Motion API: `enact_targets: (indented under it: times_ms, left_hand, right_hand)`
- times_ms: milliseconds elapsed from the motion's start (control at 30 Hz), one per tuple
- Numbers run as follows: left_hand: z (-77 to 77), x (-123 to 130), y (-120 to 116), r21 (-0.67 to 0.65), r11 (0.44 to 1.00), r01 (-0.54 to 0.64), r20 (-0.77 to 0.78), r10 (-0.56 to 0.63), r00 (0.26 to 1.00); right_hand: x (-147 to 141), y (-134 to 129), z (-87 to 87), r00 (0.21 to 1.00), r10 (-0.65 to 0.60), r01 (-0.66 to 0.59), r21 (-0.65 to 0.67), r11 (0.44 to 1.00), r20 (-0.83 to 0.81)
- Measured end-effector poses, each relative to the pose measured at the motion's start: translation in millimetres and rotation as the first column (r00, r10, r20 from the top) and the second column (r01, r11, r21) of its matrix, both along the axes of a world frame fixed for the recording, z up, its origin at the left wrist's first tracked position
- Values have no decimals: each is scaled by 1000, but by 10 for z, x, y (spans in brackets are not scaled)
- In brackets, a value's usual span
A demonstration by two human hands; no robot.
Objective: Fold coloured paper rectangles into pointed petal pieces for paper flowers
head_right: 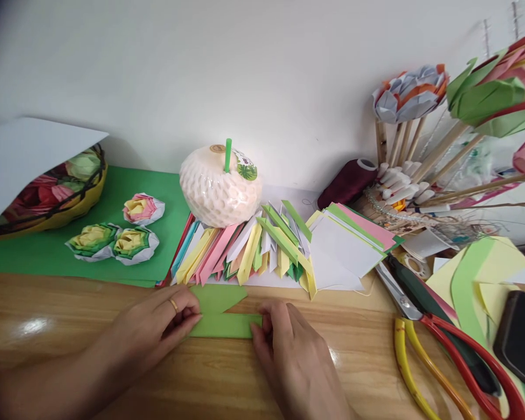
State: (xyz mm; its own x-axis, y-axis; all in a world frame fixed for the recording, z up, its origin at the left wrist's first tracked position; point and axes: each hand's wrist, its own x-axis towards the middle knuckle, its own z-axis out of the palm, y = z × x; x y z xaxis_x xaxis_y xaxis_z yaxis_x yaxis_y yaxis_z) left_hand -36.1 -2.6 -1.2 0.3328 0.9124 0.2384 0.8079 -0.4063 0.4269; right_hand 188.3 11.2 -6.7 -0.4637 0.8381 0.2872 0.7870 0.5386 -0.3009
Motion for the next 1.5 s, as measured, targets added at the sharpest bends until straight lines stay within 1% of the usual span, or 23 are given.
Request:
enact_targets:
  times_ms: [167,267,400,433,533,633,700,733,800,833,900,1000,1100,1167,1233,1333,1433,1500]
  left_hand:
    - [12,-9,-5,-11,1000,14,-2,-14,1000]
    - [-2,-13,-7,-15,1000,24,-5,-24,1000]
    - [-33,-19,-11,26,1000,1,4,-1,1000]
    - [-36,-22,-12,22,1000,15,-3,-15,1000]
    - [-38,-28,-19,32,998,62,-55,-60,997]
    - [-39,-16,-32,86,994,73,-149,-60,987]
    - [-39,0,-40,146,983,110,-206,-79,975]
    - [-37,7,-42,188,971,151,-228,-106,968]
    - [-31,13,-41,266,927,264,-287,-185,940]
    - [-29,12,-39,287,904,317,-321,-221,921]
    - [-37,2,-34,293,878,378,-376,-258,890]
    - [-97,-16,-31,283,888,361,-394,-235,888]
    - [-182,-22,-28,309,893,327,-362,-207,909]
    - [-216,-17,-19,318,893,318,-340,-205,918]
    - [-221,-6,-6,334,893,302,-317,-195,928]
    - [-201,12,9,385,879,283,-276,-183,944]
    - [-192,16,8,407,868,284,-272,-182,945]
    - [-199,10,3,396,874,281,-288,-173,942]
  right_hand:
    - [-4,6,20,1000,-1,1,-9,1000,5]
    - [-11,23,56,1000,23,-23,14,1000,2]
    - [-13,42,92,998,67,-66,37,997,-15]
    - [-9,42,92,997,74,-74,37,997,-18]
    - [16,26,65,996,86,-85,11,996,-17]
    - [50,-9,14,994,111,-111,-2,994,5]
    - [70,-35,-20,990,140,-141,12,990,28]
    - [79,-46,-35,987,153,-154,19,988,39]
    - [94,-60,-56,983,173,-174,22,984,55]
    - [100,-59,-61,982,178,-180,21,984,60]
    - [109,-38,-56,981,182,-183,18,983,71]
    - [109,25,-4,982,182,-185,42,982,56]
    - [77,66,83,981,190,-192,105,976,30]
    - [33,57,130,973,227,-231,157,960,39]
    - [-20,25,152,951,302,-310,181,933,69]
    - [-84,-31,139,917,382,-397,160,904,115]
    - [-106,-67,110,918,369,-389,142,910,146]
    - [-105,-80,101,919,360,-382,130,915,162]
